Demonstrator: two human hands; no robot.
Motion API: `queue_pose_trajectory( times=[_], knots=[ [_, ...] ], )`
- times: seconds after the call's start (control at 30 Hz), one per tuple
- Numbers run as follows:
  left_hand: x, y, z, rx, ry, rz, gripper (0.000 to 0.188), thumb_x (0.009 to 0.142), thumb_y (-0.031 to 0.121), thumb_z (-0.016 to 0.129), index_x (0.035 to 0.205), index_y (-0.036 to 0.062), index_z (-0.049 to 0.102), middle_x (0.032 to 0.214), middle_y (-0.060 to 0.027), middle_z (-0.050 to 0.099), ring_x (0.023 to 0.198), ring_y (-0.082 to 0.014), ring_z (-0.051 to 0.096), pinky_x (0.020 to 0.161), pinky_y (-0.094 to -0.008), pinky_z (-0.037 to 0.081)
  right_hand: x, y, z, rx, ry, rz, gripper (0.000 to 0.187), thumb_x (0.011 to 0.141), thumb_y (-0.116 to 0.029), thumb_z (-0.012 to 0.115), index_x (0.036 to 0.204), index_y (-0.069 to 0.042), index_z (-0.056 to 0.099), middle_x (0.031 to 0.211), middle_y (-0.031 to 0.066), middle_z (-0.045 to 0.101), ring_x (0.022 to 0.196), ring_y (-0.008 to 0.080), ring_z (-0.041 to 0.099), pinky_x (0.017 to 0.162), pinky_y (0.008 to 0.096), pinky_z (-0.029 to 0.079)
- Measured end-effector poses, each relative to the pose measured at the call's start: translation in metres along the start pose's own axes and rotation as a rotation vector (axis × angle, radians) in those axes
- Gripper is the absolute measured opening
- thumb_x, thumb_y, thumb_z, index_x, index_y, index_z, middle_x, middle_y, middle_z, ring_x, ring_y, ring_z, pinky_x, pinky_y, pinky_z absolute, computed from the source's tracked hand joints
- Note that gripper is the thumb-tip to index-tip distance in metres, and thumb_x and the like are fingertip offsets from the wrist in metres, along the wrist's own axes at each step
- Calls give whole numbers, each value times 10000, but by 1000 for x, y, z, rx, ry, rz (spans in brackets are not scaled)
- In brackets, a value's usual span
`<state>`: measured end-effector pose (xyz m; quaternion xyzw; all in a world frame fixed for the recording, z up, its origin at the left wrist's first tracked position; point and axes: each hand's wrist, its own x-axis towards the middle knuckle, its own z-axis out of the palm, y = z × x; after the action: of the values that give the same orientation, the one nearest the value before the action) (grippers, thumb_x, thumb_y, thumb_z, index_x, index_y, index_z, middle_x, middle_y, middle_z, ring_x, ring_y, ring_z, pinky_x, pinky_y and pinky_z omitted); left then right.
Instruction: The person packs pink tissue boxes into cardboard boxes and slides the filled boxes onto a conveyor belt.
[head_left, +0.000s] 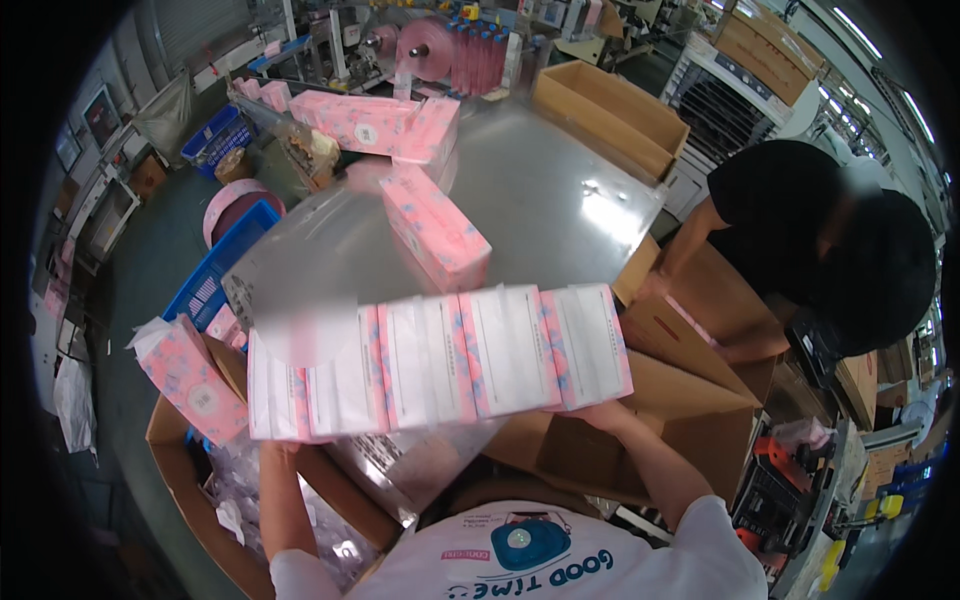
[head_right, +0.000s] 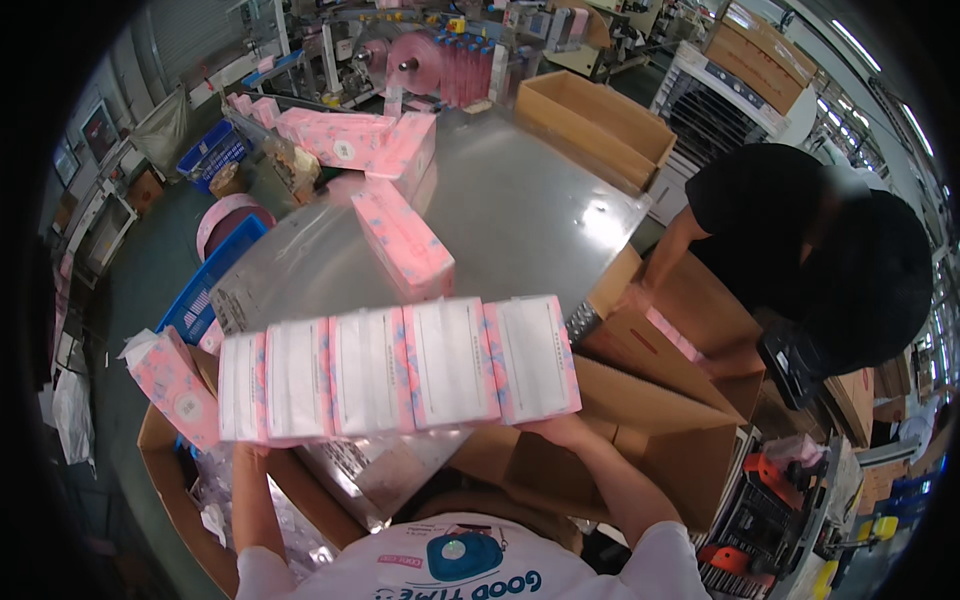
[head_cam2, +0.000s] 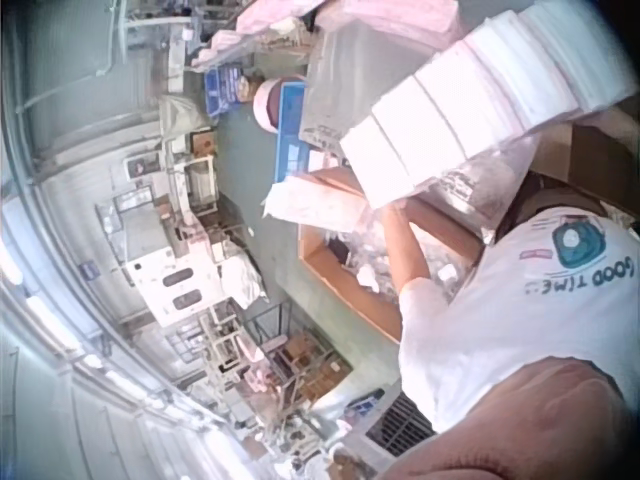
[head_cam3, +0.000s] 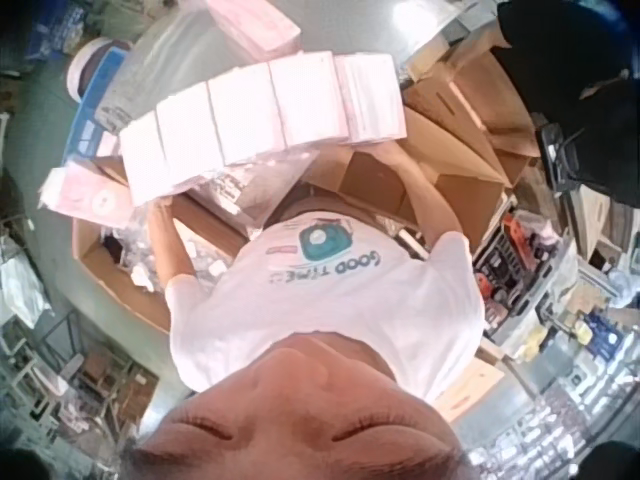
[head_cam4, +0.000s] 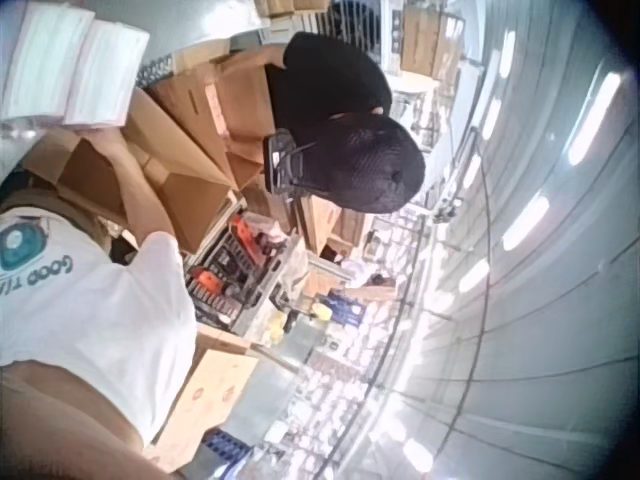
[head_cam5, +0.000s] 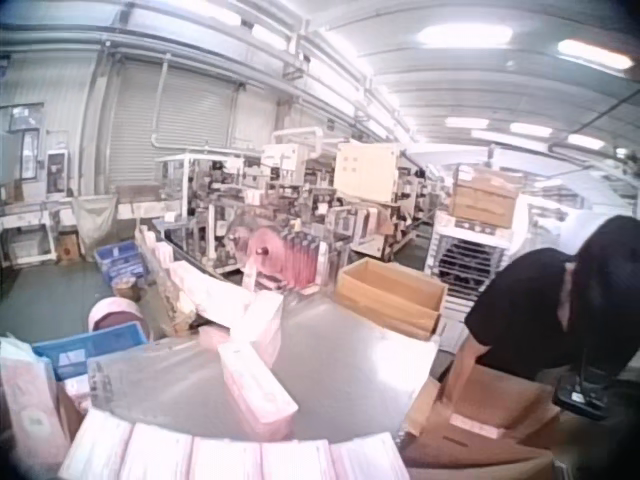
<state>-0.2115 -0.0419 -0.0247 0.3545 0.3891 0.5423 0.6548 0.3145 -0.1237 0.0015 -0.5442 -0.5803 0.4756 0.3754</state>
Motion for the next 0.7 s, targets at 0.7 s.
queue_pose_trajectory(
  times=[0.7],
  knots=[
    [-53, -276, 347, 55, -572, -996, 541, 966, 426, 384, 1359, 55, 384, 1344, -72, 462, 1207, -198, 454, 986, -357, 402, -424, 115, -99, 351, 900, 836, 430, 698, 17, 578, 1127, -13, 561, 989, 78, 630, 828, 198, 598, 710, 315, 483]
  ],
)
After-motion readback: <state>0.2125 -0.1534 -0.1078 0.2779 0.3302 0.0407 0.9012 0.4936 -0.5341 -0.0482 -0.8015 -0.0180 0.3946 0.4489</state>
